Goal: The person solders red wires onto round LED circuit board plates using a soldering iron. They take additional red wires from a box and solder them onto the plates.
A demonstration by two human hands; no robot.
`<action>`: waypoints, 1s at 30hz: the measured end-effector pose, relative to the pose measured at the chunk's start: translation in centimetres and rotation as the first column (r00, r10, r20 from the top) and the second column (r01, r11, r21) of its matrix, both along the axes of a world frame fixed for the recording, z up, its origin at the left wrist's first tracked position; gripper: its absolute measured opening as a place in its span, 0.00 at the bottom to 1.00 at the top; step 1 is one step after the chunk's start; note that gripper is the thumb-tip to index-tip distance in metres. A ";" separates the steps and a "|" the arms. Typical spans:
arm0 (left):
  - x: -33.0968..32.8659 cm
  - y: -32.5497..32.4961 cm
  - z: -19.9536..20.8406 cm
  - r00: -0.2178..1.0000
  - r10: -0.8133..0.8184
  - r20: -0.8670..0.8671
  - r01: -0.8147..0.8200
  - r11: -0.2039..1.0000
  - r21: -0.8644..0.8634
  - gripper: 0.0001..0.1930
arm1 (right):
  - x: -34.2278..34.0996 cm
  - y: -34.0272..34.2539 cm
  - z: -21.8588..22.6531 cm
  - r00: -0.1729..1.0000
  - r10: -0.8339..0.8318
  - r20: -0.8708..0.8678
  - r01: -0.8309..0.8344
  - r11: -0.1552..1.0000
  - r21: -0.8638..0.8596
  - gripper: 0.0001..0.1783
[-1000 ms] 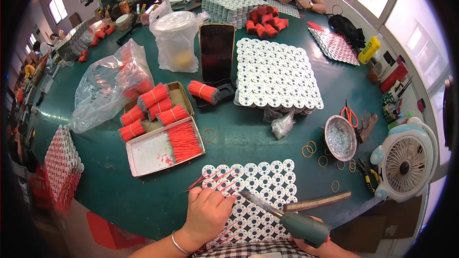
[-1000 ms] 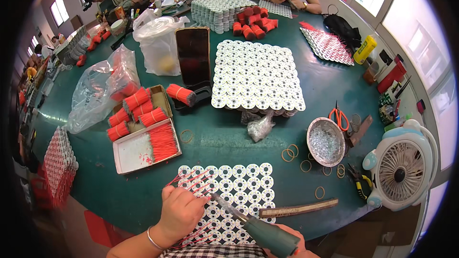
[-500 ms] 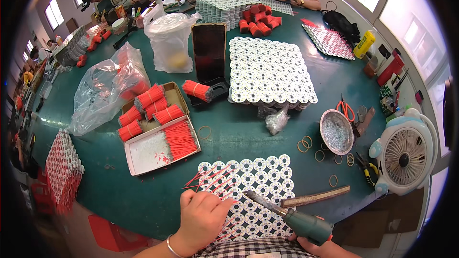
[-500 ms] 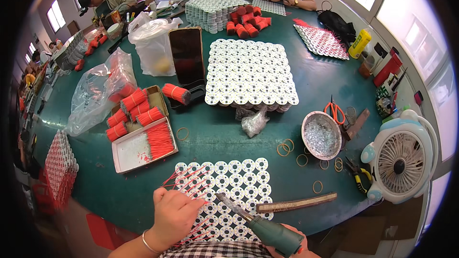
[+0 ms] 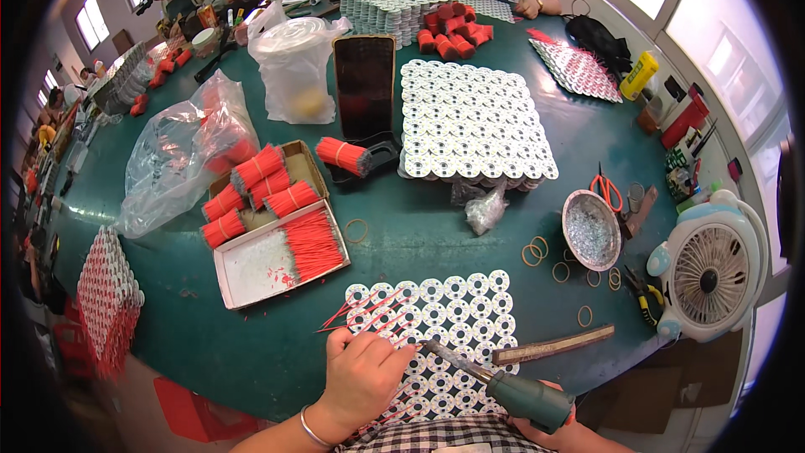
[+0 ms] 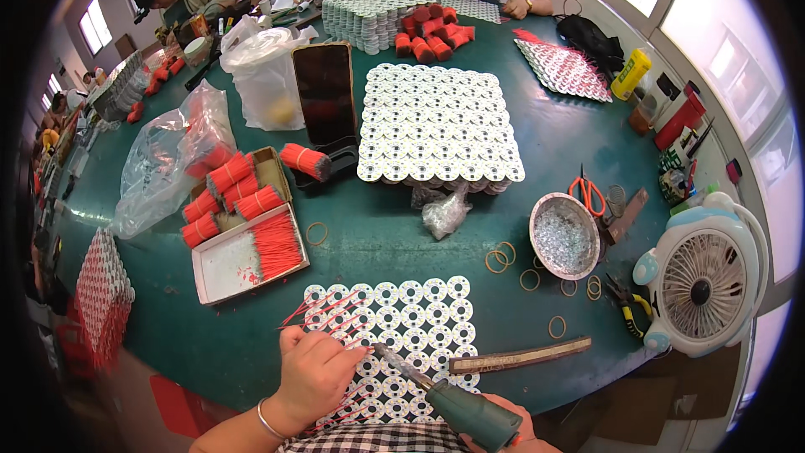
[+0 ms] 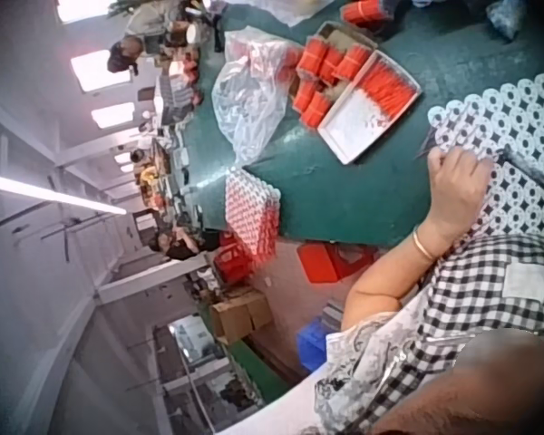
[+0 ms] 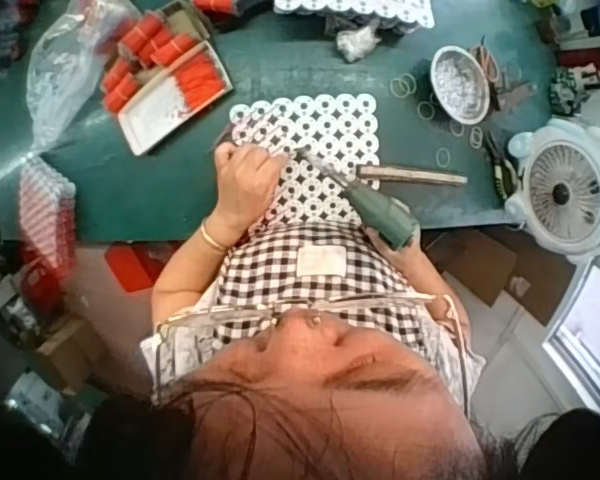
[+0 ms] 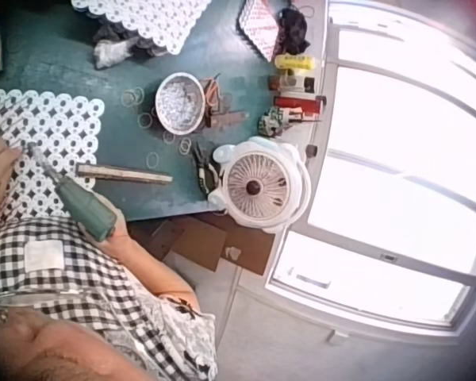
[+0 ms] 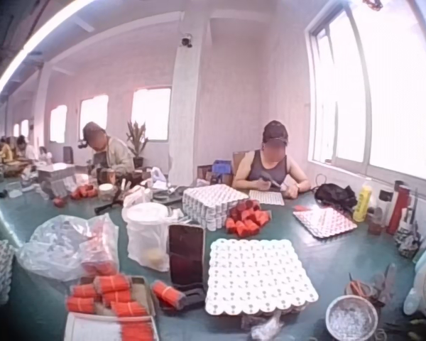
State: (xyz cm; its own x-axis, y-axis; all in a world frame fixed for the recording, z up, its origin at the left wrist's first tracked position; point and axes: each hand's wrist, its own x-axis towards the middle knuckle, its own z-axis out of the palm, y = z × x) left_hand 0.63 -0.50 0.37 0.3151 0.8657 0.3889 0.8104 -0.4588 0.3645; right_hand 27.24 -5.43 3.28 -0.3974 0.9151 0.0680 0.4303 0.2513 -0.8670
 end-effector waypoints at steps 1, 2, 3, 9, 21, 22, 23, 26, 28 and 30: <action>0.0 0.0 0.0 1.000 -0.006 0.009 0.006 1.000 -0.004 0.08 | 0.0 0.0 0.1 1.000 -0.019 -0.009 0.018 0.999 -0.027 0.29; 0.0 0.1 0.0 1.000 -0.011 0.019 0.011 1.000 -0.009 0.08 | -0.1 0.0 0.2 0.999 -0.037 -0.017 0.036 0.998 -0.053 0.28; 0.0 0.1 0.0 1.000 -0.011 0.019 0.011 1.000 -0.009 0.08 | -0.1 0.0 0.2 0.999 -0.037 -0.016 0.037 0.998 -0.054 0.28; 0.2 0.1 0.1 0.999 -0.013 0.032 0.013 1.000 -0.016 0.07 | 0.0 0.0 0.1 0.991 0.000 0.133 -0.008 0.998 0.064 0.26; -0.2 -0.4 -0.1 1.000 0.008 0.000 -0.008 0.999 0.048 0.07 | 0.8 -3.5 -2.9 0.867 -0.245 -0.434 0.132 0.953 -0.274 0.16; -0.7 -0.7 0.3 0.998 0.019 -0.060 -0.017 0.999 0.028 0.06 | 0.8 -4.1 -3.2 0.869 -0.287 -0.404 0.172 0.939 -0.299 0.17; -1.0 -0.8 0.7 0.995 0.010 -0.101 -0.008 1.000 0.015 0.05 | 1.1 -4.5 -2.9 0.868 -0.300 -0.395 0.190 0.937 -0.293 0.17; -2.7 -2.2 2.1 0.993 0.077 -0.091 -0.075 0.997 0.027 0.06 | 1.3 -4.9 -3.3 0.877 -0.291 -0.382 0.186 0.939 -0.289 0.17; -2.8 -2.9 2.6 0.987 0.156 -0.022 -0.155 0.986 0.054 0.07 | 1.2 -4.8 -3.3 0.867 -0.232 -0.442 0.105 0.951 -0.292 0.16; -1.7 -2.9 2.5 0.993 0.119 0.012 -0.120 0.990 0.076 0.07 | 1.2 -4.7 -4.5 0.933 -0.146 -0.328 0.097 0.982 -0.161 0.17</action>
State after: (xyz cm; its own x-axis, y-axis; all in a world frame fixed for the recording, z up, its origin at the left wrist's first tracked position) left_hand -1.06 -3.38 2.84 0.2082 0.8646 0.4573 0.8583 -0.3857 0.3385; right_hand 28.44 -10.18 -1.21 -0.2586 0.9649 0.0464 0.1268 0.0816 -0.9886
